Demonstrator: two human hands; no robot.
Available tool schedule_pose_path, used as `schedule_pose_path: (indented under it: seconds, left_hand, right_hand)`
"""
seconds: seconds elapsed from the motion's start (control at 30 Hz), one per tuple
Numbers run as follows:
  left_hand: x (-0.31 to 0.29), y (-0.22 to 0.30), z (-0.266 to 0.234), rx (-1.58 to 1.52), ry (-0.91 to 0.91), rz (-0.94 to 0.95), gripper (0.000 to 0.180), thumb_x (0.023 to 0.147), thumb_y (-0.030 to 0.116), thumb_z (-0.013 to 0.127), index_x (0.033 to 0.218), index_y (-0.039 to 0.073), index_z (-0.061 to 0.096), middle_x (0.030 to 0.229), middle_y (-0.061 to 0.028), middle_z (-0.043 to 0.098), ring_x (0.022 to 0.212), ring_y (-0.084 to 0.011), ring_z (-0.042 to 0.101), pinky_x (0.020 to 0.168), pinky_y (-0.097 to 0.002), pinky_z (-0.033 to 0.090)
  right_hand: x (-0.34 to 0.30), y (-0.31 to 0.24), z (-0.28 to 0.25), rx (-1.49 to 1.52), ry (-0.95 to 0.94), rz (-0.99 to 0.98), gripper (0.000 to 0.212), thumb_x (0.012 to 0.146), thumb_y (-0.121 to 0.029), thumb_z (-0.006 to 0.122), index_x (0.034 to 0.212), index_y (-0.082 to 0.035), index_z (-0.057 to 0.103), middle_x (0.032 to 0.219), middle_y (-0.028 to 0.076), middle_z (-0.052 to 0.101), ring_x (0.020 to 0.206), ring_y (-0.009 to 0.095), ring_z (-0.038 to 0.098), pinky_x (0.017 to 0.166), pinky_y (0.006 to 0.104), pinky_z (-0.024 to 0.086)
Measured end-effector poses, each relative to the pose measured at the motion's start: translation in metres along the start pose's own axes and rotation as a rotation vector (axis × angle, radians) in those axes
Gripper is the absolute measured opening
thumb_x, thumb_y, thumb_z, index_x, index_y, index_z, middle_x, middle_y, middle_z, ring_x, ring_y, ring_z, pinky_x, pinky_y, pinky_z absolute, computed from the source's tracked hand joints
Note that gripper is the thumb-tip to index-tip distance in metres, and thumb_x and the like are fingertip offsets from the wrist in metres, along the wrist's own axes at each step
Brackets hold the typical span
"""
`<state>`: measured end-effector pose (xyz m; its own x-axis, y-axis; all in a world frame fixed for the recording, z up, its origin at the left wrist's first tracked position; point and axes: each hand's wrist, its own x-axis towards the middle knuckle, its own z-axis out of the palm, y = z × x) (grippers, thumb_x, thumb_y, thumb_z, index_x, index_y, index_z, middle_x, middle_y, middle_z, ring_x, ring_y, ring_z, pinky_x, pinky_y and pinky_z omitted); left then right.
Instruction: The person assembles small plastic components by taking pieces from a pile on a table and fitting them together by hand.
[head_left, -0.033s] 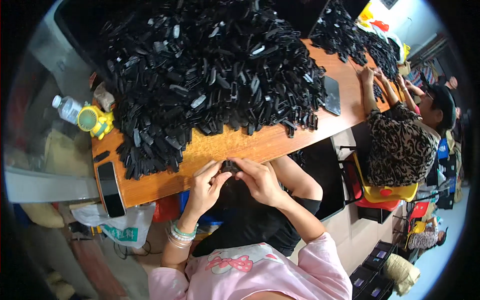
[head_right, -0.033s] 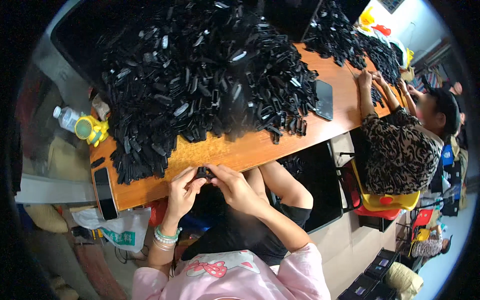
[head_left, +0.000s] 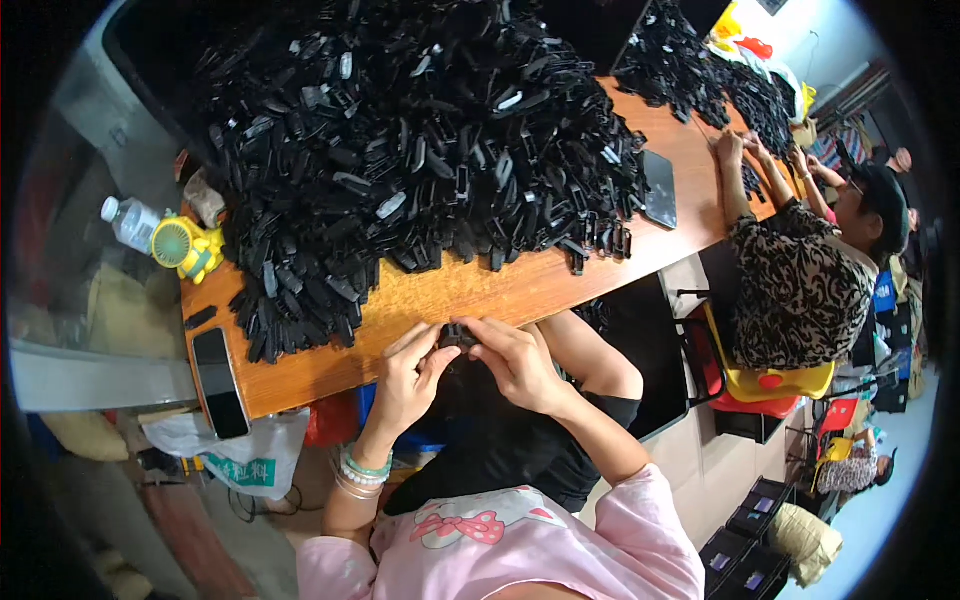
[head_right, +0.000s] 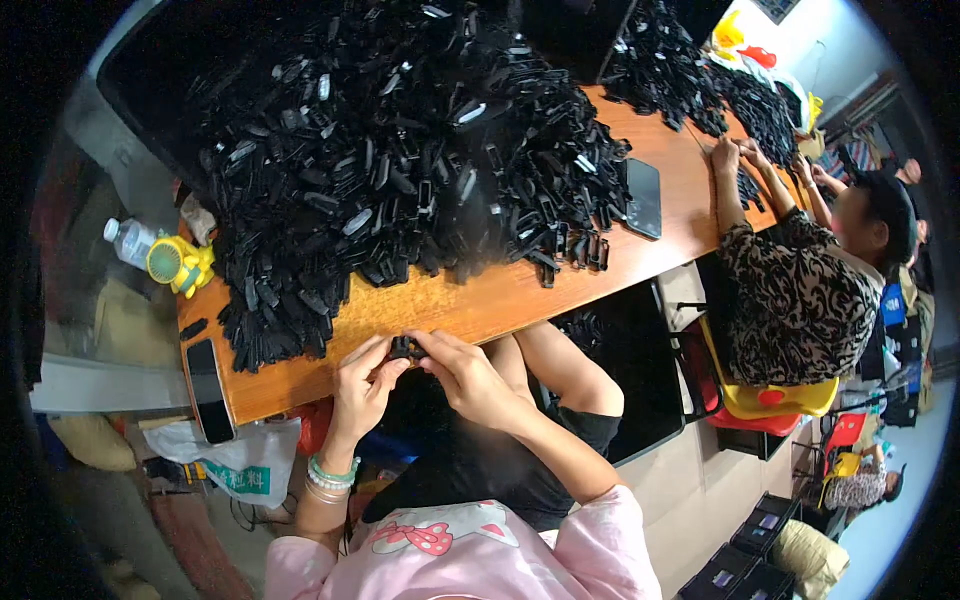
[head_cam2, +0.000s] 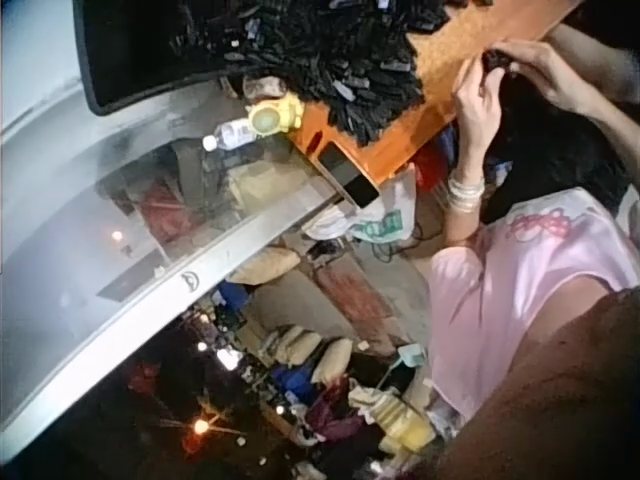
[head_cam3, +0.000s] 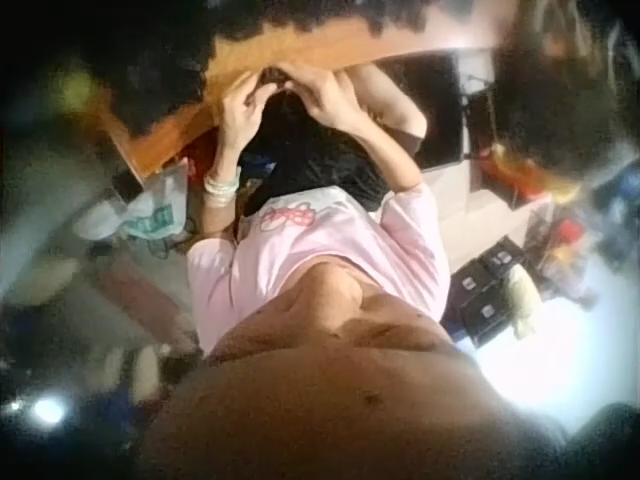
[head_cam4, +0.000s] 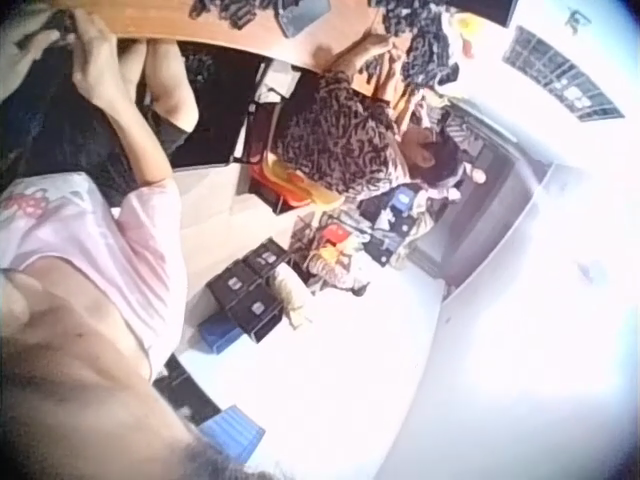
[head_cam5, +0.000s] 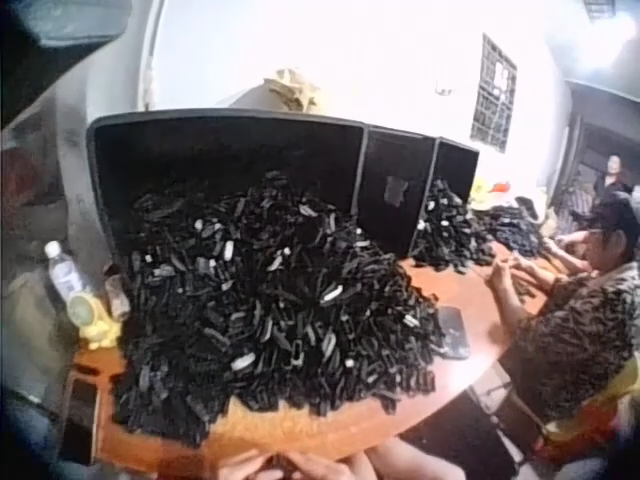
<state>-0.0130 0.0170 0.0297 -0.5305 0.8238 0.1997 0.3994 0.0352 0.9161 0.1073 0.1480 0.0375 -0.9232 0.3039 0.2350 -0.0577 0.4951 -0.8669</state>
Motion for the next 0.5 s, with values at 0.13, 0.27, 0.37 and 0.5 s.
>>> schedule_pose_path:
  seconds: [0.13,0.27,0.37,0.5]
  left_hand:
    - [0.003,0.010,-0.003,0.100,0.011,0.143,0.019,0.082,0.004,0.062,0.094,-0.011,0.056,0.072,-0.0163,0.050,0.059,-0.0278,0.052,0.053,-0.0344,0.041]
    - [0.007,0.014,-0.002,0.190,0.005,0.204,0.020,0.083,0.004,0.061,0.095,-0.011,0.057,0.073,-0.0153,0.051,0.061,-0.0259,0.056,0.052,-0.0338,0.043]
    - [0.004,0.014,0.012,-0.130,-0.001,-0.129,0.022,0.085,0.006,0.060,0.098,-0.011,0.057,0.076,-0.0127,0.054,0.060,-0.0190,0.057,0.049,-0.0298,0.044]
    - [0.002,0.009,0.011,-0.190,0.137,-0.084,0.023,0.085,0.005,0.060,0.101,-0.011,0.060,0.083,-0.0094,0.058,0.056,-0.0110,0.055,0.049,-0.0218,0.044]
  right_hand:
    - [-0.005,0.003,0.002,-0.241,0.031,-0.125,0.046,0.078,0.007,0.053,0.123,0.006,0.045,0.086,0.021,0.052,0.078,0.036,0.054,0.070,0.0386,0.045]
    - [-0.004,0.007,0.003,-0.393,0.097,-0.258,0.053,0.070,0.008,0.055,0.122,0.006,0.045,0.084,0.019,0.050,0.075,0.035,0.053,0.067,0.0393,0.045]
    - [-0.002,-0.010,-0.003,-0.364,0.051,-0.112,0.051,0.068,0.005,0.056,0.118,0.005,0.047,0.090,0.017,0.052,0.079,0.035,0.055,0.067,0.0382,0.047]
    - [-0.004,-0.002,0.012,-0.187,0.235,-0.097,0.045,0.074,-0.004,0.064,0.117,-0.002,0.052,0.099,0.017,0.054,0.086,0.033,0.058,0.072,0.0368,0.048]
